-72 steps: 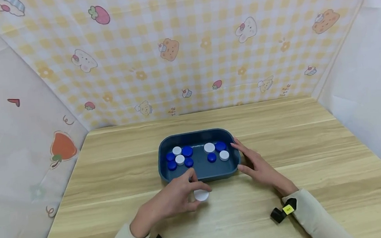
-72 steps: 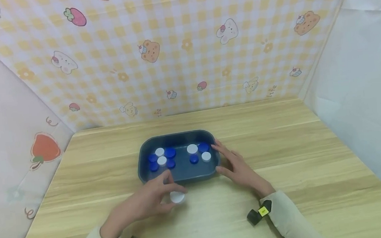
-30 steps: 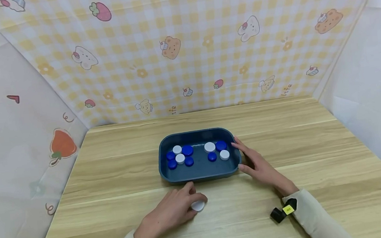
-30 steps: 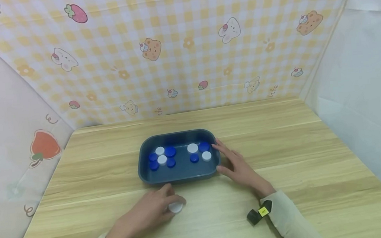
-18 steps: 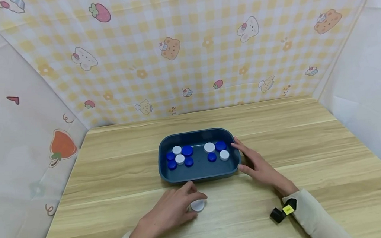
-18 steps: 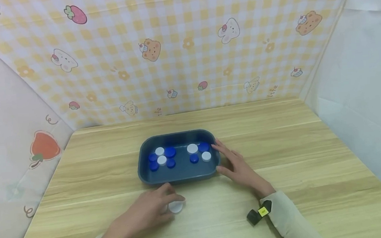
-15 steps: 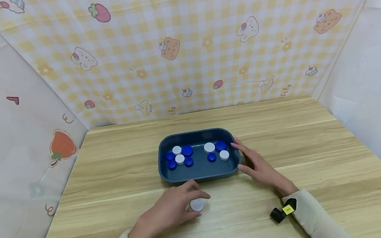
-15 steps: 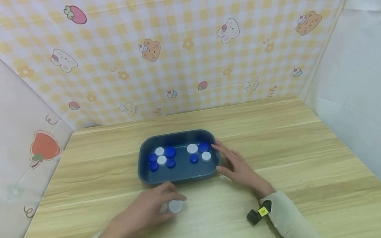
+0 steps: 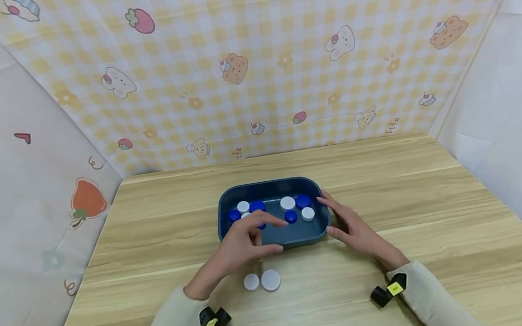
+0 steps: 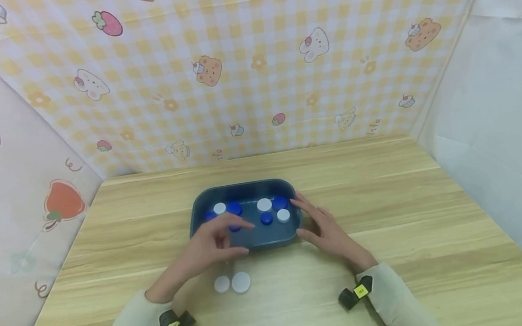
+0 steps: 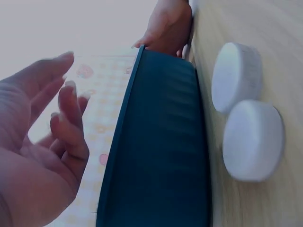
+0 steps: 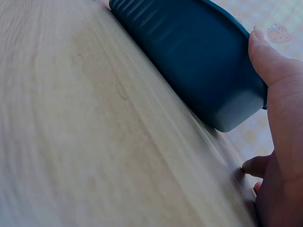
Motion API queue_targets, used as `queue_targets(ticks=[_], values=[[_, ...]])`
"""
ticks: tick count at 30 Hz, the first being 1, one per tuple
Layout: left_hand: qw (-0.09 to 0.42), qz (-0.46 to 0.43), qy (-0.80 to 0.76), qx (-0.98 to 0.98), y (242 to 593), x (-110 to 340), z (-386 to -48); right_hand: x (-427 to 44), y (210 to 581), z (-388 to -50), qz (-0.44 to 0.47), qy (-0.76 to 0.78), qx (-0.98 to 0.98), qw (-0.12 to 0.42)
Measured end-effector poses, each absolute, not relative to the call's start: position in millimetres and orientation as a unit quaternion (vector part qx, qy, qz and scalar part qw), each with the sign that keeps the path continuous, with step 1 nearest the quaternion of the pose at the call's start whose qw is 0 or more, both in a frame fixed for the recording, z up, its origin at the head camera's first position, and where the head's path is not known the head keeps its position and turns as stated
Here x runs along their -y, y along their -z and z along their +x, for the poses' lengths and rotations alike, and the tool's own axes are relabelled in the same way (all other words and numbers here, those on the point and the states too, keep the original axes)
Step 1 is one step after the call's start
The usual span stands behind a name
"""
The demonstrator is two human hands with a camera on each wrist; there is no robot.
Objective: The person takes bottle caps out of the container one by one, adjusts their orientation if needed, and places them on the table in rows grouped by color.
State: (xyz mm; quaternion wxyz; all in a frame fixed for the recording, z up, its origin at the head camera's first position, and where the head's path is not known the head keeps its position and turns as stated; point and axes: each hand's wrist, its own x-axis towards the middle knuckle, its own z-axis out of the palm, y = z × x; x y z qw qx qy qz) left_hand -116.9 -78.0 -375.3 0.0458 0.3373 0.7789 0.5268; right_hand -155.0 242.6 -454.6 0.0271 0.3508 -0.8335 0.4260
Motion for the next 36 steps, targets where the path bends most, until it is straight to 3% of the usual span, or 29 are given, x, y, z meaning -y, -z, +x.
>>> queue_targets(ticks=[7,22,31,36], values=[[0.095,0.230,-0.568,-0.784,374,64,-136,-243,454,-155,0.343,-0.429,0.835,0.017],[0.117,0.195,-0.514,-0.827,388,35,-172,-243,459,-156,0.347,-0.424,0.836,0.030],[0.076,0.190,-0.437,-0.876,405,23,-178,-243,458,-156,0.348,-0.424,0.835,0.030],[0.086,0.195,-0.423,-0.881,408,19,-179,-243,456,-156,0.347,-0.421,0.838,0.029]])
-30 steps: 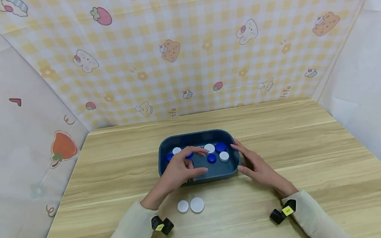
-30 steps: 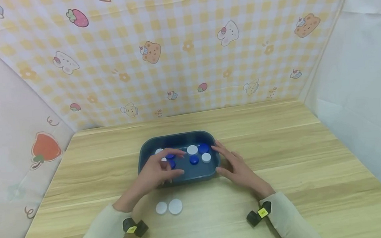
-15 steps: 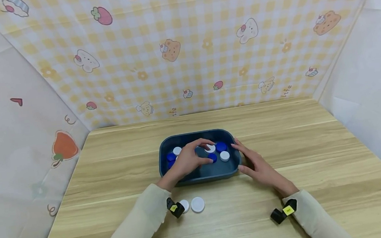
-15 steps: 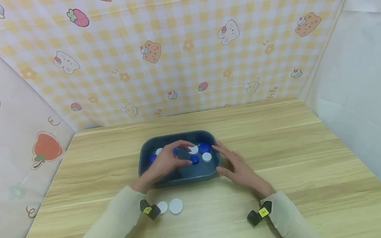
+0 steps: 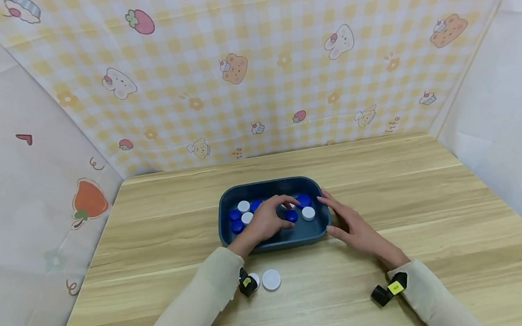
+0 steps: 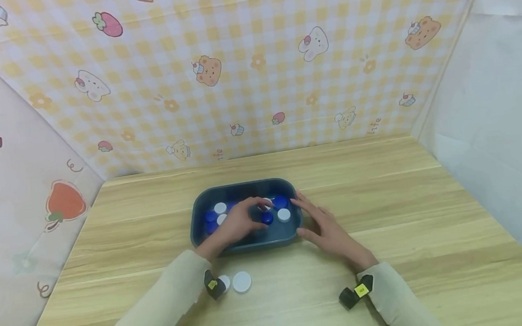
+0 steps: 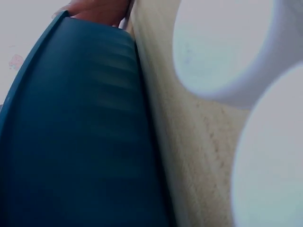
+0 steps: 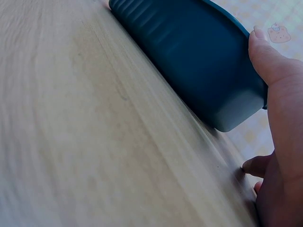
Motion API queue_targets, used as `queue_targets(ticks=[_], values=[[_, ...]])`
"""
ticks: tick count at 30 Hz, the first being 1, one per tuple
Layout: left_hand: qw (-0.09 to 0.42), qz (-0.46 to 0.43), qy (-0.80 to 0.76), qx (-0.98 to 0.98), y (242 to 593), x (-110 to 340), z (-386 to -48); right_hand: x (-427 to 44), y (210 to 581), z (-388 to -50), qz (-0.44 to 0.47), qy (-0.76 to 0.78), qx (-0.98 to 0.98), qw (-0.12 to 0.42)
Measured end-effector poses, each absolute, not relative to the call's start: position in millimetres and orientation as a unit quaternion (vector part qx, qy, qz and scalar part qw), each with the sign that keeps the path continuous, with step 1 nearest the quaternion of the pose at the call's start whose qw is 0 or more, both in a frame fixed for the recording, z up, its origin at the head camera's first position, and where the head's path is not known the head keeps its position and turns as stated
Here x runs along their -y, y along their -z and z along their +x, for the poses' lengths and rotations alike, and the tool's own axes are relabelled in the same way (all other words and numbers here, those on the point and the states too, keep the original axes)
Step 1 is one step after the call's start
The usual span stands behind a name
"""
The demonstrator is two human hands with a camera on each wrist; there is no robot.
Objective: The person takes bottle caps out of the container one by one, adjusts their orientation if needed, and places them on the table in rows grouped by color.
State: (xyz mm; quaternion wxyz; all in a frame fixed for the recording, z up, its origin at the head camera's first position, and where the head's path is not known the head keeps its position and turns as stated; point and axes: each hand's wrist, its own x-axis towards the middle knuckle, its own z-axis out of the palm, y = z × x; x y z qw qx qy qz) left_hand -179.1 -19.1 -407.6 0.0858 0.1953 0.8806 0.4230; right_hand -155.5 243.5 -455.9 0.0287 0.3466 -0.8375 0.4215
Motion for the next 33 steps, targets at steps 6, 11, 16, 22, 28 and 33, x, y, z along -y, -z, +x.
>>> queue_targets(ticks=[6,11,16,22,28,33], values=[[0.090,0.205,-0.412,-0.883,407.2,17.2,-180.3,-243.9,455.9,-156.5,0.345,-0.424,0.837,0.026],[0.099,0.207,-0.402,-0.886,406.0,16.6,-179.6,-244.4,458.5,-157.5,0.347,-0.422,0.837,0.032],[0.110,0.205,-0.396,-0.888,407.5,17.0,-178.2,-244.7,459.6,-156.8,0.351,-0.420,0.836,0.035],[0.100,0.198,-0.400,-0.889,407.8,17.0,-178.3,-244.6,458.5,-156.3,0.347,-0.421,0.838,0.033],[0.108,0.200,-0.394,-0.890,406.4,17.2,-178.2,-243.7,457.1,-155.5,0.347,-0.427,0.834,0.034],[0.115,0.206,-0.375,-0.897,407.0,17.4,-178.2,-243.7,457.1,-155.3,0.342,-0.421,0.839,0.031]])
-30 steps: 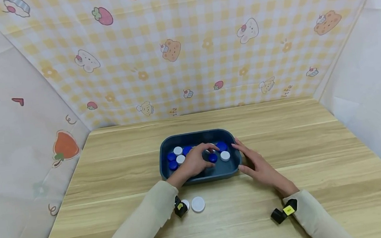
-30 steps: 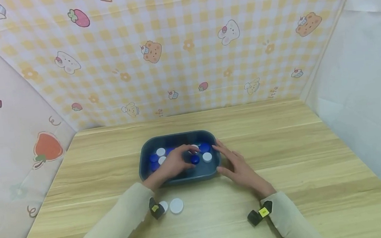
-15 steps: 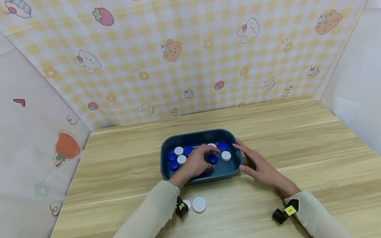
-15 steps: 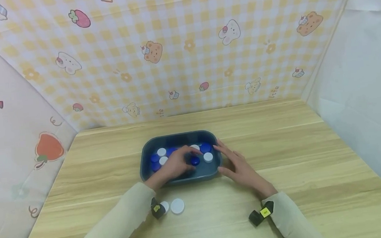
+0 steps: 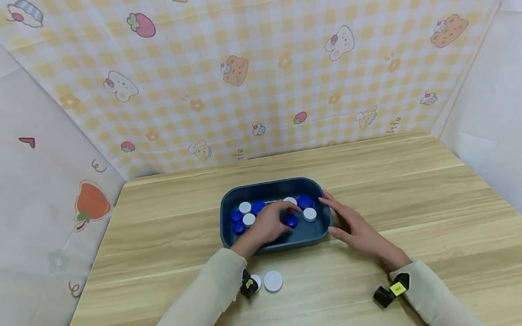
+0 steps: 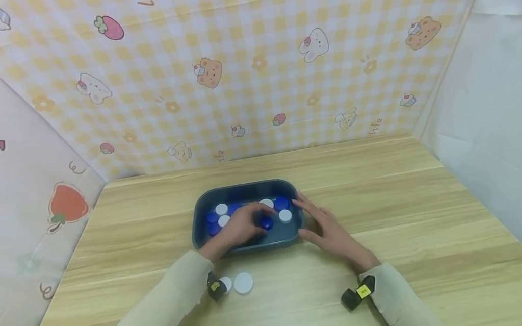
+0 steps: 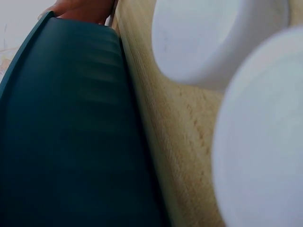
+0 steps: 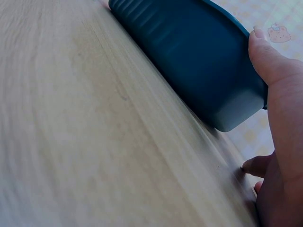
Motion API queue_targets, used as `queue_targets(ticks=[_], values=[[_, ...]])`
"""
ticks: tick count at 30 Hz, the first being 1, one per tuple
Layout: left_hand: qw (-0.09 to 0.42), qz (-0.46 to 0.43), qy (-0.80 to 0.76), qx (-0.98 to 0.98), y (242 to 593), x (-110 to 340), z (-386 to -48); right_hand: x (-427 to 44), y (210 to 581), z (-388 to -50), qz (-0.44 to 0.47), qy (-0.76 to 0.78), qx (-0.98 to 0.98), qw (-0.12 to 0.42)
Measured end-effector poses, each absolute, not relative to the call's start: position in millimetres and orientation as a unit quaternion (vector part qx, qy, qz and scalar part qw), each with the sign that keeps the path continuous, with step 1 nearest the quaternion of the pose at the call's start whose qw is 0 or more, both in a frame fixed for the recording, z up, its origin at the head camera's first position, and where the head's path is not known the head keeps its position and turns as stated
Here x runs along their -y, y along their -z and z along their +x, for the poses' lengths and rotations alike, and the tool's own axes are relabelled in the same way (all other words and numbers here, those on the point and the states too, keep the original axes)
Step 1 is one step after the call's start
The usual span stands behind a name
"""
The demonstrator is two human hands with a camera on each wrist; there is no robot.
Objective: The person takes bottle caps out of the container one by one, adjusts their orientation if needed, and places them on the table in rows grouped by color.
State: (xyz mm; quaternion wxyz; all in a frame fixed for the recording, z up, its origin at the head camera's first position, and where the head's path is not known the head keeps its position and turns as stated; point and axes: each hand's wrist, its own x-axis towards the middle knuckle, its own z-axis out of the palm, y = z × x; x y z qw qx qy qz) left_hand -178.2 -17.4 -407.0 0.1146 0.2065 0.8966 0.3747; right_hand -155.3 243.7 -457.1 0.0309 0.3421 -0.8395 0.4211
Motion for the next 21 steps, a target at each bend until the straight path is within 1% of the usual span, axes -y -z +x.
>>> queue_targets(ticks=[5,9,16,21], values=[[0.125,0.208,-0.360,-0.901,408.5,17.9,-178.7,-243.7,456.1,-154.6,0.337,-0.425,0.840,0.022],[0.134,0.212,-0.349,-0.903,407.3,17.5,-178.7,-243.6,455.0,-154.6,0.341,-0.426,0.838,0.027],[0.129,0.229,-0.329,-0.907,409.9,17.0,-179.8,-242.9,454.2,-154.1,0.342,-0.425,0.837,0.032],[0.134,0.230,-0.323,-0.908,410.0,17.2,-179.3,-243.2,455.1,-154.1,0.341,-0.424,0.838,0.030]])
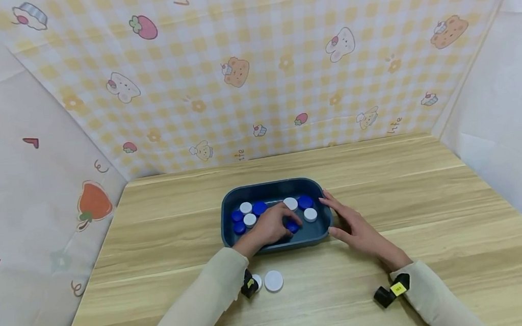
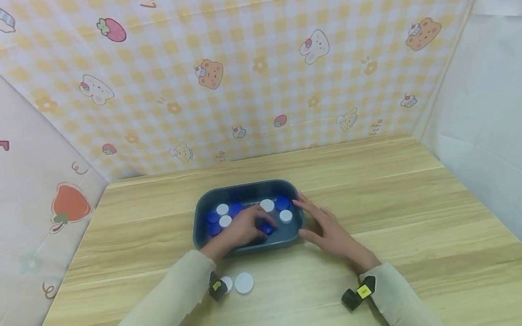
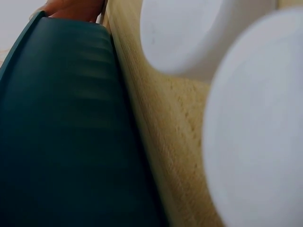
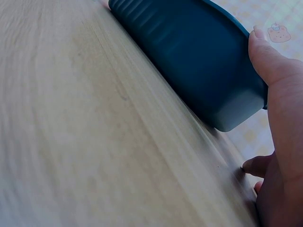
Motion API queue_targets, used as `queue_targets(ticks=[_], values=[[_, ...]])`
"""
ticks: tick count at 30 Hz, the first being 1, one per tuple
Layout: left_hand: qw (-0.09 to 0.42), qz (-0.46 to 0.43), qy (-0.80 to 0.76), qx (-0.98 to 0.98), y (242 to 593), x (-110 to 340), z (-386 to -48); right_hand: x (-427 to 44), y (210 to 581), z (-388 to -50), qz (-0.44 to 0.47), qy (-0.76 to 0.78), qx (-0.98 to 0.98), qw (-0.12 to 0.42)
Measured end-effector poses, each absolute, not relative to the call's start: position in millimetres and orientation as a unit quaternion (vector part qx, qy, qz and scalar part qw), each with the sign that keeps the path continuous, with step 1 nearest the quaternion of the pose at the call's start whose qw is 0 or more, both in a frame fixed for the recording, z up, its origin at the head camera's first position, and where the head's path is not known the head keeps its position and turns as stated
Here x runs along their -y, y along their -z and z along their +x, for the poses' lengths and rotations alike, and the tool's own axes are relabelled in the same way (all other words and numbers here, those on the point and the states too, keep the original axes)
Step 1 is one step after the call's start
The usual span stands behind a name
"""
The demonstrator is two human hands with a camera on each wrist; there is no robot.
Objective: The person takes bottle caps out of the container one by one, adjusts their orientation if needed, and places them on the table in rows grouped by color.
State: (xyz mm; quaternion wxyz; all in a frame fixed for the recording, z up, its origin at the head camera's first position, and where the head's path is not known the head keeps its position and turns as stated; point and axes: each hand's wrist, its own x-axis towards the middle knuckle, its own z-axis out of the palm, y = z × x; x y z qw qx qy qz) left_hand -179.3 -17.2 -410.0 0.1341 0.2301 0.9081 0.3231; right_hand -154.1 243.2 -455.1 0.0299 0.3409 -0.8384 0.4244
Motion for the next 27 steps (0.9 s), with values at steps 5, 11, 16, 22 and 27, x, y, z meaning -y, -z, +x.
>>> queue_targets(ticks=[5,11,16,22,27], values=[[0.138,0.231,-0.315,-0.910,410,16,-179,-244,455,-154,0.340,-0.425,0.839,0.028],[0.135,0.248,-0.295,-0.913,411,14,-179,-244,455,-154,0.344,-0.426,0.836,0.032],[0.132,0.256,-0.278,-0.916,409,14,-179,-244,455,-155,0.344,-0.427,0.836,0.031],[0.124,0.270,-0.266,-0.917,406,18,-180,-244,457,-156,0.341,-0.421,0.840,0.028],[0.117,0.280,-0.277,-0.912,397,30,-179,-244,457,-156,0.340,-0.421,0.841,0.028]])
